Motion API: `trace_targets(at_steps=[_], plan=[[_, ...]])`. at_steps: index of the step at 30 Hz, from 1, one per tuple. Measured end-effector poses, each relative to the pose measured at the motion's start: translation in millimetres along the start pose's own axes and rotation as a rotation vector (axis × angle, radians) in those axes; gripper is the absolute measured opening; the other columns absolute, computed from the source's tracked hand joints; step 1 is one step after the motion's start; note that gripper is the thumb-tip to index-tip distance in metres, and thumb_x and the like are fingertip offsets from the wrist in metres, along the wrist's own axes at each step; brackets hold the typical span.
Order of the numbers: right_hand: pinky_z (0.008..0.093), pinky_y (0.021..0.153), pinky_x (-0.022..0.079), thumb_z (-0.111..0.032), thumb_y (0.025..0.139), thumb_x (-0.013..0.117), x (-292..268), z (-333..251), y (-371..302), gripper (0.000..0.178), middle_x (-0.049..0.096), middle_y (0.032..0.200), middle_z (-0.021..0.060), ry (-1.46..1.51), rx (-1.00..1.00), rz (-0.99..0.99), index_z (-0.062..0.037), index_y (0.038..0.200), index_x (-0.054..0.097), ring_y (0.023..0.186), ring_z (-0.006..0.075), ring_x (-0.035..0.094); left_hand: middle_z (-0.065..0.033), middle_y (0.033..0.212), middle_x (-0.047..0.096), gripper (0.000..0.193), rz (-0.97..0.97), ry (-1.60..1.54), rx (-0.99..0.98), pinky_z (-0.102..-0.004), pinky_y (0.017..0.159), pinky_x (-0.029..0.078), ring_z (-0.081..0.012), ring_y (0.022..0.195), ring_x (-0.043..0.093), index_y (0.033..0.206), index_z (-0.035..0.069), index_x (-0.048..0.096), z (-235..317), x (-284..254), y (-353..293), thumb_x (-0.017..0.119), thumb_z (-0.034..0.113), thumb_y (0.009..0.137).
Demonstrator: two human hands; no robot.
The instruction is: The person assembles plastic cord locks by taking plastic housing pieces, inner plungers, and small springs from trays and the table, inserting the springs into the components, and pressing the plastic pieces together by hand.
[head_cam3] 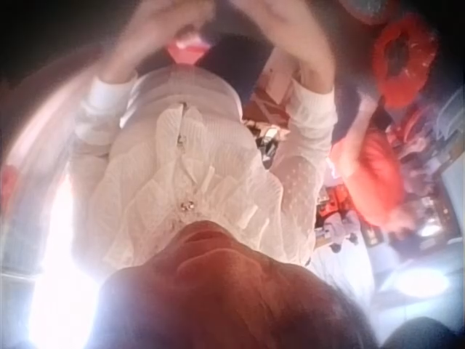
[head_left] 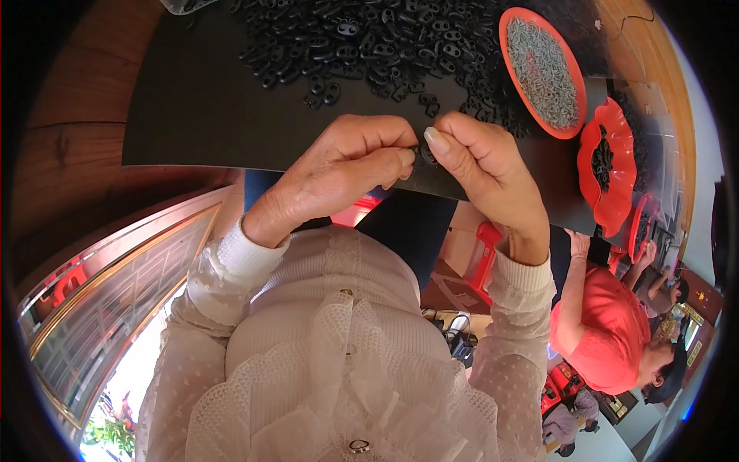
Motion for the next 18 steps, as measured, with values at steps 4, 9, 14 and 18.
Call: trace_targets(at_steps=[4,9,14,18], plan=[[0.0316,0.048,0.031,-0.017,0.096,0.056,0.0,-1.6,-0.6,0.031,0.033,0.059,0.0082,-0.014,-0.003,-0.015,0.0002,0.074,0.043,0.053,0.0188,0.031,0.0007,0.072,0.053,0.011,-0.023,-0.015,0.029,-0.0211,0.060,0.038,-0.0046,0.066,0.046,0.084,0.000,0.057,0.4,0.6,-1.5,0.053,0.008,0.090],[0.0316,0.047,0.032,-0.019,0.095,0.058,2.2,3.0,0.6,0.030,0.037,0.055,0.0084,0.097,0.086,-0.049,-0.0008,0.074,0.047,0.049,0.0206,0.036,0.0016,0.070,0.056,0.010,0.034,0.010,0.123,-0.0194,0.051,0.035,-0.0031,0.061,0.047,0.084,0.000,0.061,-3.4,-2.1,-0.8,0.054,0.007,0.089],[0.0320,0.048,0.042,-0.022,0.087,0.065,5.6,-18.3,-9.9,0.026,0.049,0.064,0.0082,-0.386,-0.166,0.243,-0.0033,0.074,0.053,0.054,0.0246,0.051,-0.0012,0.067,0.060,0.011,0.189,-0.078,0.067,-0.0185,0.049,0.036,-0.0039,0.055,0.049,0.084,0.000,0.064,-7.6,-5.3,1.2,0.056,0.006,0.087],[0.0364,0.049,0.048,-0.027,0.079,0.071,16.1,-29.5,-14.4,0.031,0.053,0.078,0.0117,-0.670,-0.234,0.324,-0.0015,0.082,0.053,0.061,0.0288,0.060,-0.0058,0.065,0.062,0.014,0.239,-0.131,0.093,-0.0205,0.051,0.042,-0.0087,0.054,0.056,0.084,-0.003,0.066,-10.2,-9.5,2.3,0.055,0.007,0.087]])
Point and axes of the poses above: each hand's wrist, its own y-axis towards the middle knuckle, its own x-axis out of the palm, z = x × y, the point moved 6 cm from there along y, towards the middle knuckle
